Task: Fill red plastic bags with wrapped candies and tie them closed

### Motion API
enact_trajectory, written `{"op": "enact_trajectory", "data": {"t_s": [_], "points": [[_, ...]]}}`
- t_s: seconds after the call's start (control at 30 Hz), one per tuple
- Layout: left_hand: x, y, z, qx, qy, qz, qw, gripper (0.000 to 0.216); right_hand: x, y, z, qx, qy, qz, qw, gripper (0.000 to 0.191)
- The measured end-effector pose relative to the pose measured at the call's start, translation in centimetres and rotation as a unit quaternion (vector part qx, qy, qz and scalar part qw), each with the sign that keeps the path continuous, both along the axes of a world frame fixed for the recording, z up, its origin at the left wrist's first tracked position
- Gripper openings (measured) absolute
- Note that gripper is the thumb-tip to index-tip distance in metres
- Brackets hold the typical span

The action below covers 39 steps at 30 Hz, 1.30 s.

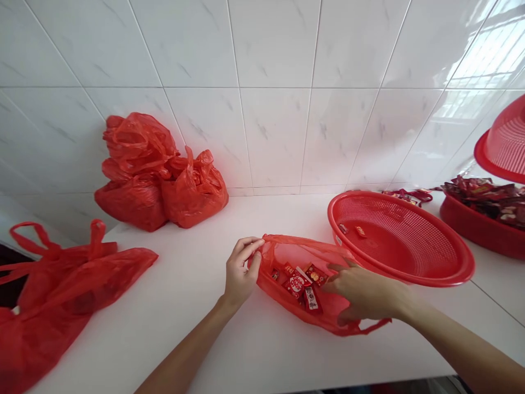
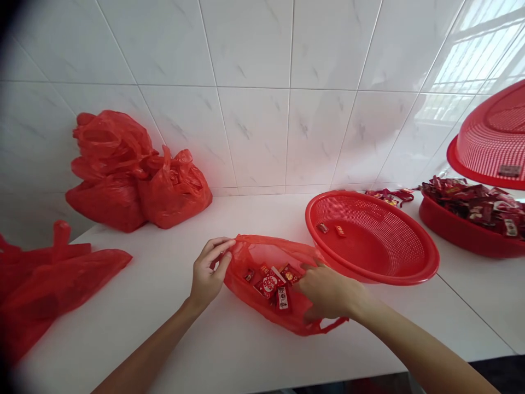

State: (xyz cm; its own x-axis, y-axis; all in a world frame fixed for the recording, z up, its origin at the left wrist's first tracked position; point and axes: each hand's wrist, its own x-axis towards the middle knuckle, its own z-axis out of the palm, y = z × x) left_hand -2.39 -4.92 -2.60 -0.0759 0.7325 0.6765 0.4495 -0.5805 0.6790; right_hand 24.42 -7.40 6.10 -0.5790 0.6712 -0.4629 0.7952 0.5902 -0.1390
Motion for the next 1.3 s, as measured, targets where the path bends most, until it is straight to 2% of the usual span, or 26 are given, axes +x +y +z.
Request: {"op": "enact_trajectory", "data": {"t_s": [0.07,0.2,0.27,0.37,0.47,0.53,0.6,0.63,0.7,0.77,0.87,0.93,1.03,1.17,1.3], "points": [[-0.2,0.0,0.2,0.011,-0.003,0.008,1.0,0.024,0.2,0.1,-0.3,0.058,-0.037,-0.022,0.997,0.035],[-0.6,0.0,0.5,0.05,-0.009,0.011,0.999,0.023,0.3,1.5,-0.8,0.209,-0.036,-0.039,0.976,0.057],[-0.7,0.0,0.7,0.069,-0.013,0.013,0.997,0.023,0.1,2.3,-0.9,0.238,-0.024,-0.032,0.97,0.063],[-1.0,0.0,0.8,0.078,-0.006,0.018,0.997,0.021,0.1,3.0,0.0,0.199,0.026,0.021,0.979,0.065],[-1.1,0.0,0.7,0.078,0.003,0.011,0.997,0.02,1.2,3.7,2.3,0.093,0.139,0.038,0.985,0.043],[-1.1,0.0,0.6,0.079,0.005,0.001,0.997,0.02,2.8,4.7,3.9,0.06,0.238,-0.038,0.969,0.037],[-1.0,-0.1,0.5,0.08,0.008,-0.007,0.997,0.02,4.7,6.4,4.8,0.095,0.303,-0.125,0.94,0.035],[-0.9,-0.1,0.5,0.079,0.011,-0.009,0.997,0.02,5.7,7.5,4.9,0.119,0.305,-0.171,0.929,0.034],[-0.8,-0.1,0.4,0.076,0.017,-0.011,0.997,0.02,7.4,10.0,4.1,0.141,0.229,-0.252,0.93,0.033],[-0.8,-0.1,0.4,0.072,0.023,-0.01,0.997,0.02,8.6,12.3,2.6,0.114,0.136,-0.317,0.931,0.041],[-0.8,-0.1,0.2,0.066,0.03,-0.005,0.997,0.019,8.8,14.4,-0.1,0.067,0.086,-0.347,0.932,0.048],[-0.9,0.0,0.1,0.059,0.033,-0.002,0.998,0.019,8.1,14.7,-1.6,0.049,0.07,-0.346,0.934,0.04],[-0.9,0.2,0.0,0.055,0.036,0.0,0.998,0.019,6.4,14.3,-3.2,0.065,0.063,-0.328,0.94,0.024],[-1.0,0.2,0.0,0.051,0.042,0.004,0.998,0.019,5.1,13.8,-4.1,0.093,0.056,-0.324,0.94,0.019],[-1.0,0.1,0.2,0.055,0.046,0.004,0.997,0.019,5.5,14.2,-3.0,0.089,0.088,-0.336,0.934,0.016]]}}
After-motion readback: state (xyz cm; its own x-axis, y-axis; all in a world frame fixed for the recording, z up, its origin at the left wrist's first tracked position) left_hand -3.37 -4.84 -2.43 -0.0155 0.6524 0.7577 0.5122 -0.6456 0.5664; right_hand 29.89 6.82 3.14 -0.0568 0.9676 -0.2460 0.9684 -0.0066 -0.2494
